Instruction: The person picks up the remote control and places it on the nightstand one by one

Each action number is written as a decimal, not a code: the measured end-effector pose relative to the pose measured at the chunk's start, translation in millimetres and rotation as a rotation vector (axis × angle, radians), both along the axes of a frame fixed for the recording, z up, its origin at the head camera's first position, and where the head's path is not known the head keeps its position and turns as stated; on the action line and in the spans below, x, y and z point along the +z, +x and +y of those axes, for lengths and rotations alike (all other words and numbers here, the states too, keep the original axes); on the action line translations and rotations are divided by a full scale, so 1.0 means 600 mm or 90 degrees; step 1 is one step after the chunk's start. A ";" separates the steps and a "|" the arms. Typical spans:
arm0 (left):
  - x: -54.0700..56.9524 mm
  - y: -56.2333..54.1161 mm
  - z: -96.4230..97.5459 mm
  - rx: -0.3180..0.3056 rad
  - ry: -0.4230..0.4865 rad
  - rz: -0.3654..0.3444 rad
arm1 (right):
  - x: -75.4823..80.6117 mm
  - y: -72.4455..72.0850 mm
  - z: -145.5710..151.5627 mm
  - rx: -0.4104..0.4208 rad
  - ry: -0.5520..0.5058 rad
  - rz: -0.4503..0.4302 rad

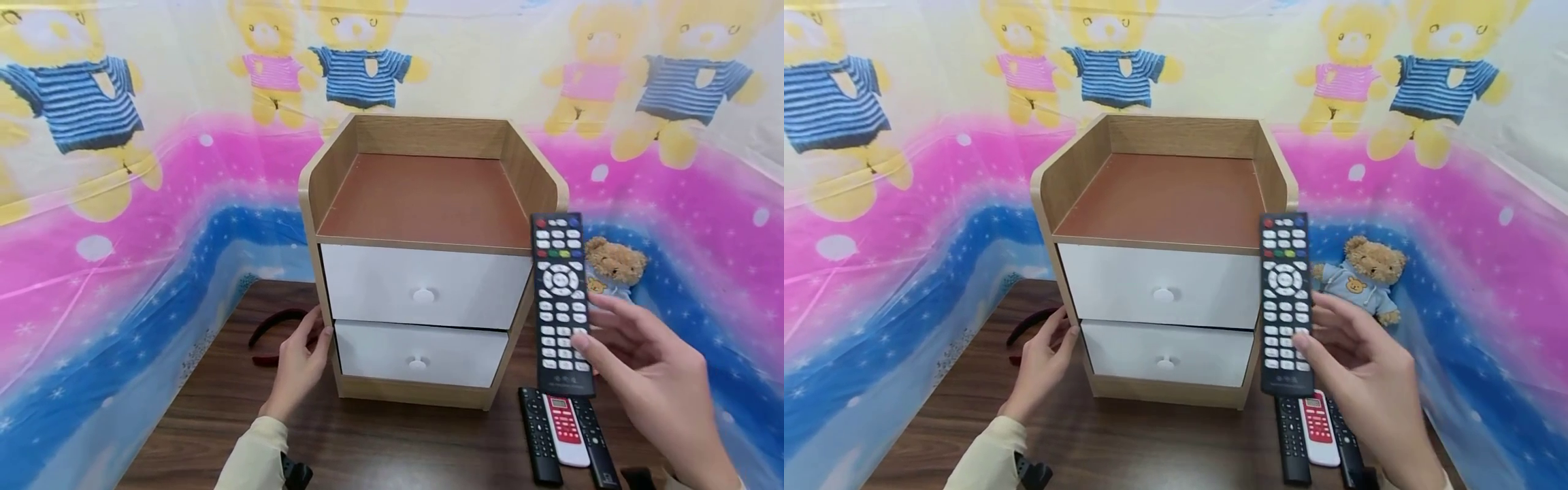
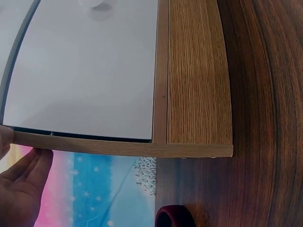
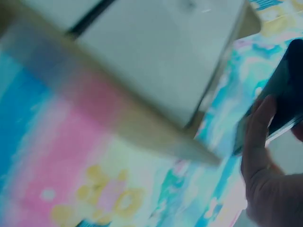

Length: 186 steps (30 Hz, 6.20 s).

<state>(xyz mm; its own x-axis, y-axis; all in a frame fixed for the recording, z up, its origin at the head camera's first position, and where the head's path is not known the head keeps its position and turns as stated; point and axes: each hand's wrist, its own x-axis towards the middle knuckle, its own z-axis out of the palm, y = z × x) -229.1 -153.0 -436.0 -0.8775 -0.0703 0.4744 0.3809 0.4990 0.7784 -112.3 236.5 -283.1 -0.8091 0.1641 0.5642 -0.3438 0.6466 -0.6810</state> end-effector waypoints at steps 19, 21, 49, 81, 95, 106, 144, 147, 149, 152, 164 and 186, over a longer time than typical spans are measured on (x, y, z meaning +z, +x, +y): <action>0.009 0.003 0.008 0.030 -0.065 0.001 | 0.145 -0.226 -0.267 0.236 -0.148 -0.194; 0.006 0.003 0.009 0.030 -0.064 -0.001 | 0.149 -0.246 -0.283 0.232 -0.151 -0.226; -0.004 0.004 0.016 0.053 -0.050 0.032 | 0.145 -0.298 -0.342 0.233 -0.061 -0.243; -0.003 0.003 0.016 0.041 -0.042 0.016 | -0.183 -0.113 0.074 0.021 0.046 -0.162; 0.000 0.005 0.014 0.038 -0.042 0.003 | -0.431 -0.108 0.232 -0.164 0.128 -0.561; -0.004 0.005 0.012 0.039 -0.044 0.014 | -0.489 -0.090 0.249 -0.245 0.079 -0.574; -0.010 0.003 0.015 0.053 -0.041 0.036 | -0.365 -0.076 0.231 -0.186 -0.014 -0.496; -0.010 0.003 0.013 0.054 -0.046 0.035 | -0.324 -0.073 0.215 -0.185 -0.033 -0.453; -0.010 0.003 0.013 0.054 -0.048 0.033 | -0.294 -0.068 0.203 -0.184 -0.035 -0.420; -0.009 0.002 0.013 0.055 -0.048 0.032 | -0.253 -0.057 0.182 -0.172 -0.039 -0.340; -0.007 0.002 0.012 0.056 -0.046 0.018 | -0.106 -0.009 0.093 -0.107 -0.093 -0.114; 0.002 0.006 0.015 0.044 -0.055 0.020 | 0.115 -0.123 -0.135 0.204 -0.072 -0.082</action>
